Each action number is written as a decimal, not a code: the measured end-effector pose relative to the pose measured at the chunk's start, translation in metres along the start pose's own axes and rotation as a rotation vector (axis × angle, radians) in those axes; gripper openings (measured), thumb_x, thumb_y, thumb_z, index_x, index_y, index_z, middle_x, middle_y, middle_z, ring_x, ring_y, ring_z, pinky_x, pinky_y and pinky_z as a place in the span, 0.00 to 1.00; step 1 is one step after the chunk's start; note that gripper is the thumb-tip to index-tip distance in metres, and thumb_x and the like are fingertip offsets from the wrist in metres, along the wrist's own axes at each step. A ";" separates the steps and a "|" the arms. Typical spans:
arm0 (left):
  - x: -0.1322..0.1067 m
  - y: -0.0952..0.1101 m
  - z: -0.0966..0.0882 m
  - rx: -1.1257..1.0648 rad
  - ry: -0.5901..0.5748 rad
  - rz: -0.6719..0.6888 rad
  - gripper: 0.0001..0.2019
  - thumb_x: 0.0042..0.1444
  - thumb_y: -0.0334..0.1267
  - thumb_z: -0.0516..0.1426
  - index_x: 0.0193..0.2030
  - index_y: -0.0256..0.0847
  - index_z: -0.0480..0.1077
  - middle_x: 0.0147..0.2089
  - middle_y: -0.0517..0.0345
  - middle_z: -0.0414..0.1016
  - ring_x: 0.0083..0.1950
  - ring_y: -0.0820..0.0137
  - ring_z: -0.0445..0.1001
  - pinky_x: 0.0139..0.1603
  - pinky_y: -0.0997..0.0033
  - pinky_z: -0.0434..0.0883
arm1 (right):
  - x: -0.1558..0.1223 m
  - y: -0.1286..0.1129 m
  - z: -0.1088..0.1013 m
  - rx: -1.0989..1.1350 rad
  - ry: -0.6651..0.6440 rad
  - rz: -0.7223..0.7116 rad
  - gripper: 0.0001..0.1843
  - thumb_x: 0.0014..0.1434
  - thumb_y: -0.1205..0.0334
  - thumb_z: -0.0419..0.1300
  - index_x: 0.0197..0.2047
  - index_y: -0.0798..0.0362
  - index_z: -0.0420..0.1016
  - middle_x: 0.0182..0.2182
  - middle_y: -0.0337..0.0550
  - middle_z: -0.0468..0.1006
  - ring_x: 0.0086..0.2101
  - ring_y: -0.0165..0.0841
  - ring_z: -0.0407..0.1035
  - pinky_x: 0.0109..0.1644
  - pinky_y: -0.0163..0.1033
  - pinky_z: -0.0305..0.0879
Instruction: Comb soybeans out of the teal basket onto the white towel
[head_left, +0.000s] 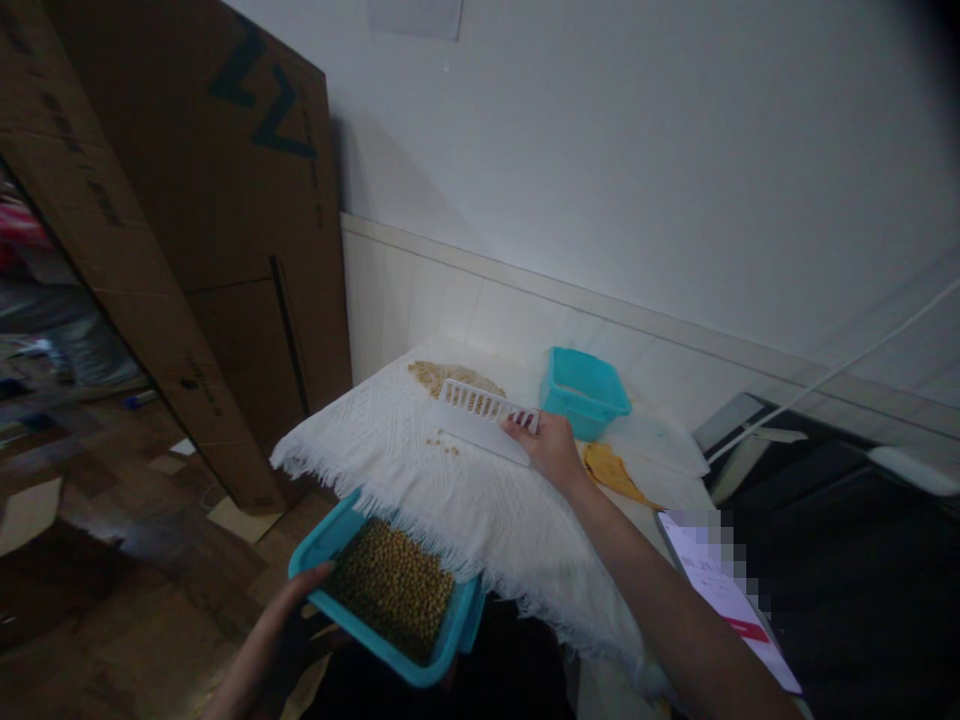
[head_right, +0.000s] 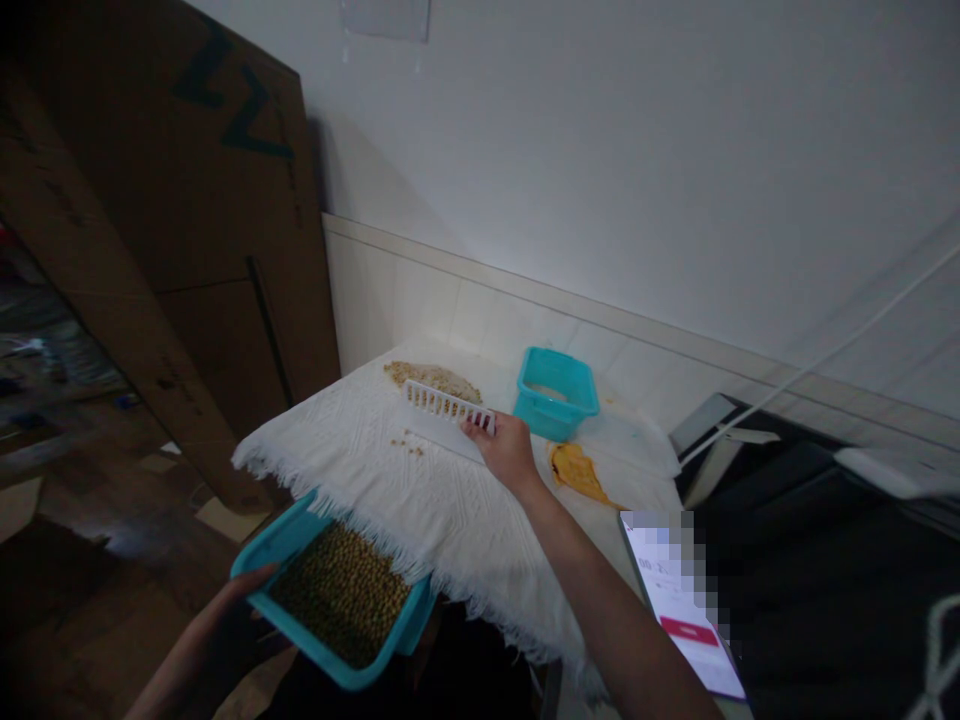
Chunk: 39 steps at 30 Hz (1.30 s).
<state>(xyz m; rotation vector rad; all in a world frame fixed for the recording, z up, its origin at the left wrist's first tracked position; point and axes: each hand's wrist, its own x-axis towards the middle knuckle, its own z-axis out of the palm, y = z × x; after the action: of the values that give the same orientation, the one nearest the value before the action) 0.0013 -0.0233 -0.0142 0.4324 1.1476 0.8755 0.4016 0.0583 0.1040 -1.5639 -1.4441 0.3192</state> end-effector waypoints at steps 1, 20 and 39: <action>0.000 0.001 0.001 -0.007 -0.002 -0.010 0.29 0.59 0.58 0.78 0.61 0.45 0.87 0.68 0.45 0.92 0.82 0.36 0.76 0.76 0.44 0.83 | 0.000 0.000 0.001 0.018 -0.005 0.004 0.26 0.58 0.34 0.72 0.25 0.49 0.79 0.22 0.39 0.79 0.26 0.36 0.69 0.31 0.38 0.63; -0.006 0.001 0.012 -0.014 0.067 0.015 0.29 0.56 0.59 0.77 0.58 0.45 0.87 0.68 0.46 0.92 0.85 0.34 0.73 0.77 0.42 0.82 | -0.002 0.000 0.003 0.074 -0.026 0.043 0.26 0.57 0.35 0.74 0.31 0.52 0.87 0.26 0.44 0.85 0.29 0.40 0.74 0.33 0.39 0.65; -0.005 0.003 0.006 -0.034 0.037 -0.033 0.29 0.57 0.56 0.78 0.61 0.46 0.87 0.68 0.47 0.92 0.83 0.36 0.76 0.79 0.41 0.80 | -0.009 -0.002 -0.003 -0.089 0.142 -0.006 0.25 0.58 0.34 0.66 0.24 0.47 0.77 0.21 0.44 0.80 0.24 0.38 0.69 0.31 0.41 0.59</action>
<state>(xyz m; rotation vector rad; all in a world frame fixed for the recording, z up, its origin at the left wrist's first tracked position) 0.0051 -0.0244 -0.0066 0.3699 1.1689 0.8759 0.4001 0.0488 0.1032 -1.6201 -1.3679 0.1384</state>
